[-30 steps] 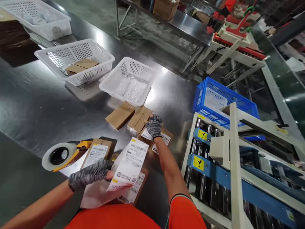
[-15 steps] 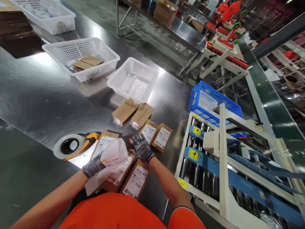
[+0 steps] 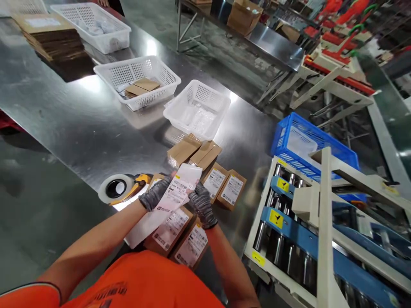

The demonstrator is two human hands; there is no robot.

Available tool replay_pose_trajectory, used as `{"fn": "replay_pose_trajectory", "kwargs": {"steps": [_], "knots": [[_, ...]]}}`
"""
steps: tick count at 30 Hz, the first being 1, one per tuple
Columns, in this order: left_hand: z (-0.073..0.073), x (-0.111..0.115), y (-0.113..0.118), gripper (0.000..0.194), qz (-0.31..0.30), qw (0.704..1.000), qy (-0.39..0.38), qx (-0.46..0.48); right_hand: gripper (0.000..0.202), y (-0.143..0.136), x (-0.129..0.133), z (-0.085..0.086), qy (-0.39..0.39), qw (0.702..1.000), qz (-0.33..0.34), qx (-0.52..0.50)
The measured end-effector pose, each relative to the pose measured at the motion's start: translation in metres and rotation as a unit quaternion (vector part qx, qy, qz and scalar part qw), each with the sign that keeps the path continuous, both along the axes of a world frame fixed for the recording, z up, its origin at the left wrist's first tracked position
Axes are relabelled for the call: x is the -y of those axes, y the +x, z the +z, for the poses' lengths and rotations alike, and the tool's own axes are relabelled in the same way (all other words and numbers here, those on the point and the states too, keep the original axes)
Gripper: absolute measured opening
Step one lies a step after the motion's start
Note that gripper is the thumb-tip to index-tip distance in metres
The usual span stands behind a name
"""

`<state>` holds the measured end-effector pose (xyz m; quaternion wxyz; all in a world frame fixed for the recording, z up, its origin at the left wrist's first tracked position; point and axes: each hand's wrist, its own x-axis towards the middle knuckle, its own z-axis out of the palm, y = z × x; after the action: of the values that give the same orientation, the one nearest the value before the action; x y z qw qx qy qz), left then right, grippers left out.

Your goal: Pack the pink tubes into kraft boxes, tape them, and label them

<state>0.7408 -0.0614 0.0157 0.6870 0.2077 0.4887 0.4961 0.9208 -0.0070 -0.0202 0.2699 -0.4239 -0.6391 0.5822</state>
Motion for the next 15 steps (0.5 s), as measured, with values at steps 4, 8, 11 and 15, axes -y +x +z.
{"fn": "replay_pose_trajectory", "kwargs": {"steps": [4,8,11,15], "knots": [[0.002,0.007,-0.001,0.082,0.006,0.998,-0.003,-0.060,0.054,0.021,-0.009,0.013,0.065,0.992,-0.068,0.084],[0.014,0.005,-0.005,0.087,-0.025,0.990,0.020,-0.137,0.051,0.041,-0.016,0.038,0.275,0.931,-0.184,0.157],[0.025,-0.002,-0.002,0.084,-0.044,0.979,0.030,-0.196,0.047,0.039,-0.024,0.057,0.241,0.963,-0.016,0.121],[0.028,-0.010,-0.001,0.079,-0.079,0.975,0.047,-0.205,0.035,0.032,-0.041,0.067,-0.011,0.995,0.092,0.046]]}}
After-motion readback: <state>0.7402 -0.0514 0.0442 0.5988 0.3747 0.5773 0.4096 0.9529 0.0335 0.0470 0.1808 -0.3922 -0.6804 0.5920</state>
